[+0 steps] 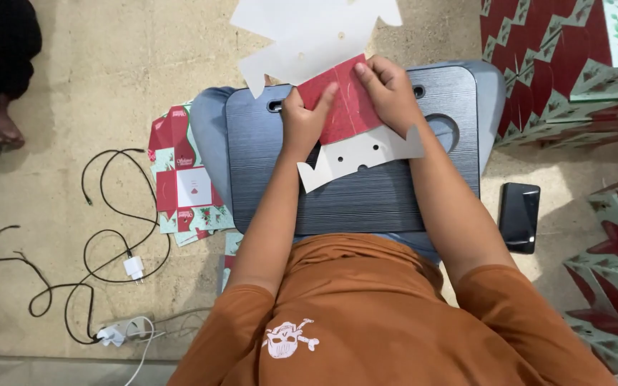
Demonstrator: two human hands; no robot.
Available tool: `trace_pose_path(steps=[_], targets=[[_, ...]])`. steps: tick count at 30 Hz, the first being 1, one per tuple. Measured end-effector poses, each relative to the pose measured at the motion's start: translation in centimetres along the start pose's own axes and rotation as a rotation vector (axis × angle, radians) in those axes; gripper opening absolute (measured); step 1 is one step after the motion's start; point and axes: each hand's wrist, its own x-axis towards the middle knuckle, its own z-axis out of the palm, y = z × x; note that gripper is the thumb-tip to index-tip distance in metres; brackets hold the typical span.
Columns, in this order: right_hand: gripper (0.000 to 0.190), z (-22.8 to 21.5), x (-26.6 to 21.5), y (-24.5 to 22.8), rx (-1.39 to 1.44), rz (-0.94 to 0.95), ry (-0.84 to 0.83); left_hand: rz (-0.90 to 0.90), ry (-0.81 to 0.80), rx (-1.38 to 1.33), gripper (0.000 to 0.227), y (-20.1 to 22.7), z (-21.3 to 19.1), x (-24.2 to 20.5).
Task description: The person assembles a small red and white cardboard box by hand. They fold the flaps, tuck the sides into slots, and close the lid to form a finished box, then place it aside.
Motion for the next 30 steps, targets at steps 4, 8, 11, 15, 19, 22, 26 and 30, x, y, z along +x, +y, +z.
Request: trace_pose_path(steps=[4, 8, 11, 15, 19, 22, 26, 30], targets=[[0.051, 0.4, -0.4, 0.7, -0.058, -0.071, 0.040, -0.115, -0.104, -0.097, 0.033, 1.9, -1.0, -0.4], [0.038, 0.6, -0.7, -2.1, 0.112, 0.052, -0.035, -0.101, 0.023, -0.257, 0.034, 0.8, -1.2, 0.2], [0.054, 0.0, 0.1, -1.2, 0.287, 0.198, -0.065, -0.145, 0.257, -0.456, 0.035, -1.2, -0.8, 1.2], [0.040, -0.6, -0.2, -1.0, 0.151, 0.170, -0.038, -0.109, 0.513, -0.747, 0.030, -0.6, -0.6, 1.6], [0.022, -0.5, -0.4, -0.3, 0.079, 0.132, -0.039, -0.061, 0.368, -0.856, 0.027, -3.0, -0.3, 1.6], [0.029, -0.4, -0.5, 0.3, 0.071, 0.076, 0.010, -0.204, 0.229, -0.871, 0.040, -3.5, -0.3, 1.2], [0.021, -0.2, -0.4, -0.5, 0.044, -0.029, 0.039, -0.048, 0.013, -0.638, 0.051, -3.0, -0.6, 0.6], [0.019, -0.2, 0.0, 1.0, 0.016, -0.056, 0.040, -0.002, 0.050, -0.489, 0.050, -3.0, -0.4, 0.5]])
